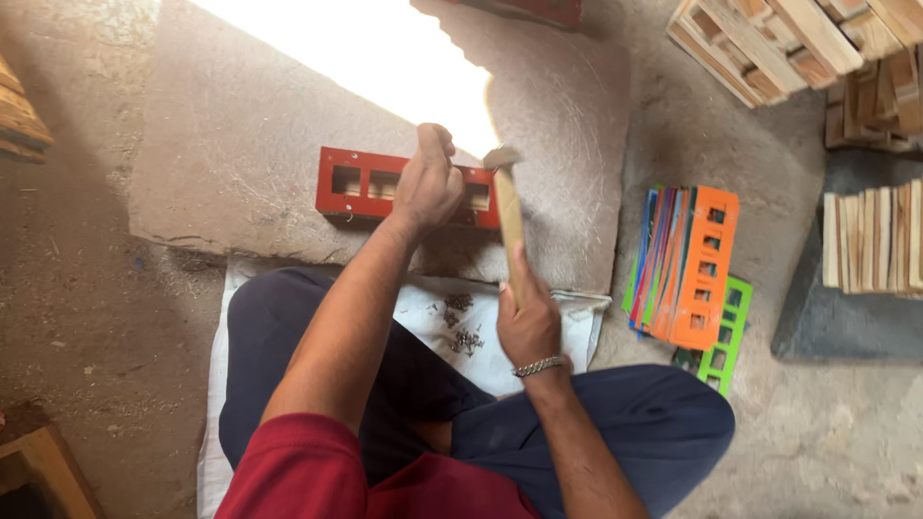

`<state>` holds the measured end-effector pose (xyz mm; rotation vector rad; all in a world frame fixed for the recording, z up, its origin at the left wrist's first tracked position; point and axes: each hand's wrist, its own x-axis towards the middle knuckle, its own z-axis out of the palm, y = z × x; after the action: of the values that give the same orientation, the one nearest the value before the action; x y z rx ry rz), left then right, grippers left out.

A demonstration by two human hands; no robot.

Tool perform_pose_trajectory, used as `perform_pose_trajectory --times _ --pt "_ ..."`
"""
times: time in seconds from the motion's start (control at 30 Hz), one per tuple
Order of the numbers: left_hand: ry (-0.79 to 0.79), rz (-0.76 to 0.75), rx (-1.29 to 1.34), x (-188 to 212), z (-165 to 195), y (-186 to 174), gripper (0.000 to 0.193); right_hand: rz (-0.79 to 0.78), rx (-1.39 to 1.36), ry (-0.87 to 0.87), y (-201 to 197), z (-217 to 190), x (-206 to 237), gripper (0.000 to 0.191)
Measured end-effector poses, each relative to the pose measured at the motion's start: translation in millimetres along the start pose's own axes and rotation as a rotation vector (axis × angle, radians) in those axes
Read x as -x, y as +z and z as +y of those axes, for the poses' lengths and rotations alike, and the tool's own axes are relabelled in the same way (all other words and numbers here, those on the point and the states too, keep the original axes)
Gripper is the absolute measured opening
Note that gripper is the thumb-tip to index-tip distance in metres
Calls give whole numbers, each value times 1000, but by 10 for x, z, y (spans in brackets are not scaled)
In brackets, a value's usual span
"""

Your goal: The person sits on the floor and assembles small wooden frames by inserting nails into pre-drilled holes and hammering them in. They handle red, orange, and green frames, pick up nails, and use a hammer to secure the nails. Completed frames are stacked nearby.

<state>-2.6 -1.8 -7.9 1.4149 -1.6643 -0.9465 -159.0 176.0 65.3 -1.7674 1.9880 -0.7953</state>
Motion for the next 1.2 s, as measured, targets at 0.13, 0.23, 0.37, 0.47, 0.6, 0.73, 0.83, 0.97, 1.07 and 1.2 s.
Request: perform_pose_trajectory --times 0.13,0.23,0.37,0.47,0.6,0.73,0.83,0.97,1.07,1.2 --pt "-76 -36 -12 36 12 -31 37 36 -118 -28 -137 97 114 62" --pt "-7 -16 18 -17 -11 -74 38 215 45 -364 -198 204 321 69" --pt "187 94 89 42 30 -4 35 -136 -923 665 -121 420 463 75" --pt "318 57 -99 373 126 150 32 -167 -1250 746 -23 587 418 66" --pt "176 -660 -349 1381 147 416 35 -166 -1295 783 26 688 395 60" --pt "359 -662 -556 1831 -43 569 47 -164 -1302 758 45 651 408 61" --pt "255 -742 -545 1849 -125 653 30 -161 -1297 777 29 619 409 60" --pt "292 -733 -596 1806 -154 634 18 -171 -1302 737 2 617 398 59" --pt "208 -801 -476 1846 -183 607 9 -166 -1301 777 -1 628 407 59" --pt "199 -551 -277 1813 -201 617 11 -165 -1316 762 16 647 419 55"
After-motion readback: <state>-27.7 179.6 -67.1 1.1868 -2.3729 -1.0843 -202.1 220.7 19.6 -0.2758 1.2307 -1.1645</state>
